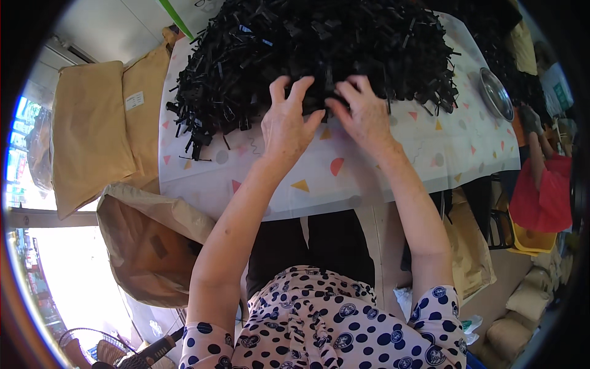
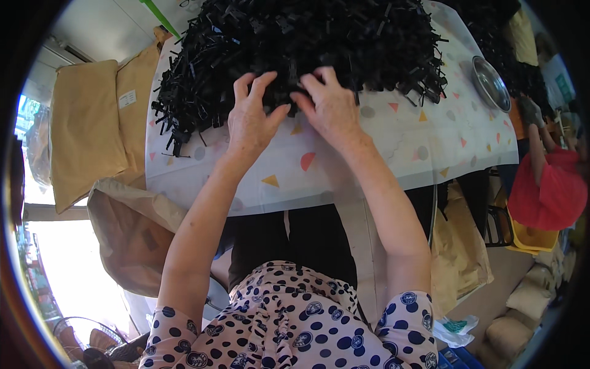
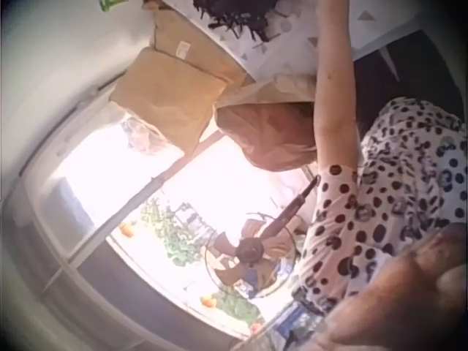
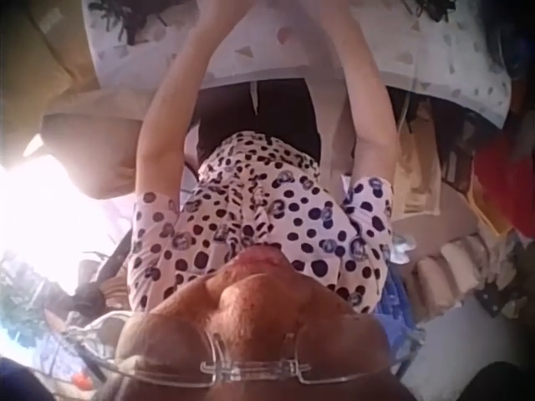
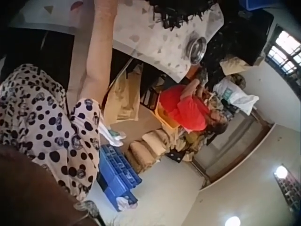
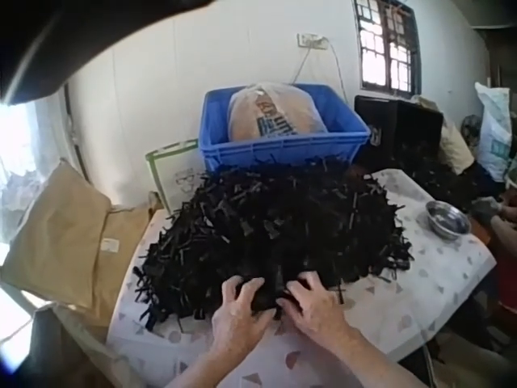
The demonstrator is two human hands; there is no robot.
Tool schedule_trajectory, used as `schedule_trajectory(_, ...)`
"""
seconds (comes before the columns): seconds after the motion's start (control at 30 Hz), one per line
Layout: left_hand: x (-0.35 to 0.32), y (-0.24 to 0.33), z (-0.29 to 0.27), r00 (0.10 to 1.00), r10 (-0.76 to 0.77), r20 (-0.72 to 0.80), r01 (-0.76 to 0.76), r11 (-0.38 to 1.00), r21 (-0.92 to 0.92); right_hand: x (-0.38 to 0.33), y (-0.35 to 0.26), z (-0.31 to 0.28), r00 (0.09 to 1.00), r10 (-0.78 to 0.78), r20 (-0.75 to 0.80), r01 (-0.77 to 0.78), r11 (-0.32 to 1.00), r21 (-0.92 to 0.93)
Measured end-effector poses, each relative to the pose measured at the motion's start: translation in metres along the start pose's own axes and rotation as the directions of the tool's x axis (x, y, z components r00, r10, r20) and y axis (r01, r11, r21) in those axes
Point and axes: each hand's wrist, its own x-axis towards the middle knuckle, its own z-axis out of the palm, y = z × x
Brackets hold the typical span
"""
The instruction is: Assembling and packaging small black industrial components into a paper bag at a workbench.
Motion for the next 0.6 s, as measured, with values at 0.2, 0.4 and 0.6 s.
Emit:
schedule_trajectory(0.2, -0.059, -0.028, 0.004, 0.994, -0.027, 0.102, 0.022, 0.998, 0.053, -0.039, -0.002, -0.011, 0.974, -0.036, 0.225, -0.020, 0.970, 0.244)
schedule_trajectory(0.4, -0.043, -0.025, -0.011, 0.994, 0.107, -0.026, -0.105, 0.991, 0.085, -0.012, 0.019, -0.038, 0.970, 0.154, 0.188, -0.233, 0.811, 0.537)
schedule_trajectory(0.6, 0.048, -0.042, -0.025, 0.918, 0.321, -0.231, -0.203, 0.884, 0.422, 0.090, 0.014, -0.025, 0.980, -0.136, -0.145, 0.140, 0.990, 0.018)
